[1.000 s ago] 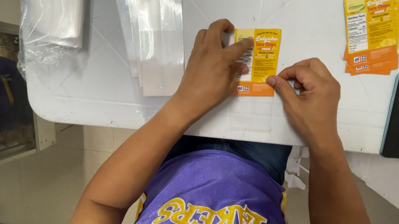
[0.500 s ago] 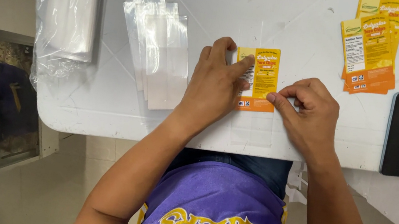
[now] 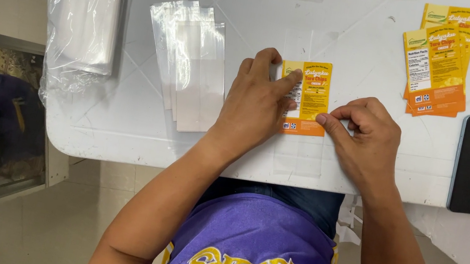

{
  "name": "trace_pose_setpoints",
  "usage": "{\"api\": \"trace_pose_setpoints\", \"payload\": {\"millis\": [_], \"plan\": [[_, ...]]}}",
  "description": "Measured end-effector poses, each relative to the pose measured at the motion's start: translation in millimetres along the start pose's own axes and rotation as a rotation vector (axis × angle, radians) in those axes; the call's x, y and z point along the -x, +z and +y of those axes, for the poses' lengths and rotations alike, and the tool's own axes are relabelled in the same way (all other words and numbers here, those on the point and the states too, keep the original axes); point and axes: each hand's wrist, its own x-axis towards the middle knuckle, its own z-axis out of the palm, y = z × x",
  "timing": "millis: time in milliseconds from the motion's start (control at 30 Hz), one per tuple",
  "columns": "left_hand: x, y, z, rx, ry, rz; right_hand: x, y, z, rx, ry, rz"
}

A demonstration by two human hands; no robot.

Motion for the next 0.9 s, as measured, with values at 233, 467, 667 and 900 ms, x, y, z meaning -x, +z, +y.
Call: {"api": "trace_pose_setpoints", "payload": {"millis": [233,467,667,900], "plan": [[-2,-7,7,-0.038,-0.030,-0.043,0,1,0,-0.018,-0.023,0.016],[-1,-7,6,-0.038,-0.025,-0.045,0,1,0,-0.009,-0.025,0.012],[-2,-10,11,-0.061,-0.052,-0.077,-1,-1,1,0.025,0.004,-0.016],[-2,-10,11,-0.059,-0.050,-0.066,-44,9,-3,0.418,-0.091,0.004]]}}
